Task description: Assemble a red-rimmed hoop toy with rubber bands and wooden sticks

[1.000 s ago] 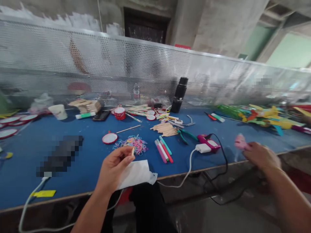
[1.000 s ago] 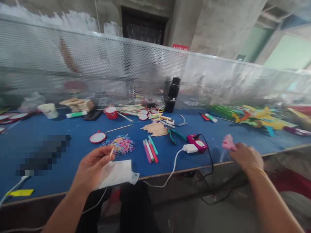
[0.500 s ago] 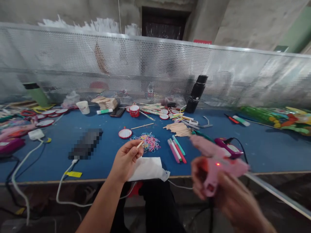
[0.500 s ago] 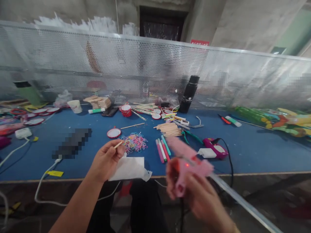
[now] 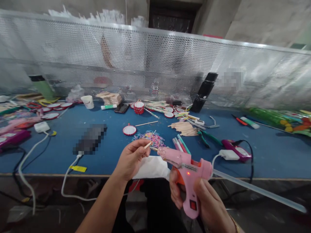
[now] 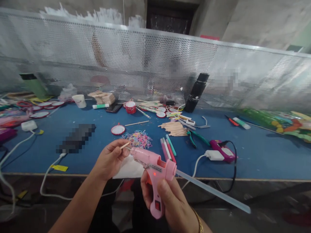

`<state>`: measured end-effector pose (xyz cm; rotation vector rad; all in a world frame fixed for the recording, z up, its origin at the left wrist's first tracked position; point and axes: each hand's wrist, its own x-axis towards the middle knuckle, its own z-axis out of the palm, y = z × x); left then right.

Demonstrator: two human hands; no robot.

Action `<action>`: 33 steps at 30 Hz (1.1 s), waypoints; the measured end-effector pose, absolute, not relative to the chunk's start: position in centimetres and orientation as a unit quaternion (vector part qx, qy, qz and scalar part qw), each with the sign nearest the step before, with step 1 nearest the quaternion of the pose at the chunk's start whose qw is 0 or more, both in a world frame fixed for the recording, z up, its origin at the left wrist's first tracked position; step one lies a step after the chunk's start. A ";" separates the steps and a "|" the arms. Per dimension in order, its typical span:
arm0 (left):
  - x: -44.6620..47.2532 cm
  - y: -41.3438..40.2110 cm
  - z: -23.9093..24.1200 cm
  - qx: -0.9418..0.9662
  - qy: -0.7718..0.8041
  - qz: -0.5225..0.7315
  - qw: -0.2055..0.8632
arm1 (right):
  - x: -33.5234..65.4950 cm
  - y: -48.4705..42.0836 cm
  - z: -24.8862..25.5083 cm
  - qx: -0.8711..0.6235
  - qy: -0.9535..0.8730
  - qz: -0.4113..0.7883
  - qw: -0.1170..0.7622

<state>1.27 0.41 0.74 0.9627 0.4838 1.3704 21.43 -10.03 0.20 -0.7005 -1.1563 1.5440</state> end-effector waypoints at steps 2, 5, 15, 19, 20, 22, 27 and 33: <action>1.3 0.3 0.8 0.421 0.214 0.599 0.647 | 21.3 -10.0 0.2 -0.291 -0.478 0.646 0.519; 1.3 0.2 0.8 0.422 0.215 0.594 0.651 | 21.1 -9.8 0.2 -0.279 -0.478 0.658 0.510; 1.4 0.1 1.1 0.429 0.218 0.588 0.650 | 20.5 -9.5 0.6 -0.245 -0.469 0.674 0.515; 1.3 0.2 1.0 0.429 0.224 0.590 0.646 | 20.4 -9.5 0.9 -0.248 -0.469 0.672 0.517; 1.3 0.3 1.0 0.429 0.224 0.590 0.646 | 20.3 -9.5 0.9 -0.247 -0.469 0.671 0.518; 1.3 0.3 0.9 0.430 0.222 0.588 0.648 | 20.4 -9.5 0.9 -0.246 -0.469 0.672 0.518; 1.3 0.4 0.7 0.428 0.220 0.587 0.651 | 20.5 -9.4 0.7 -0.246 -0.475 0.673 0.510; 1.2 0.4 0.6 0.428 0.214 0.588 0.653 | 20.7 -9.2 0.5 -0.238 -0.480 0.665 0.520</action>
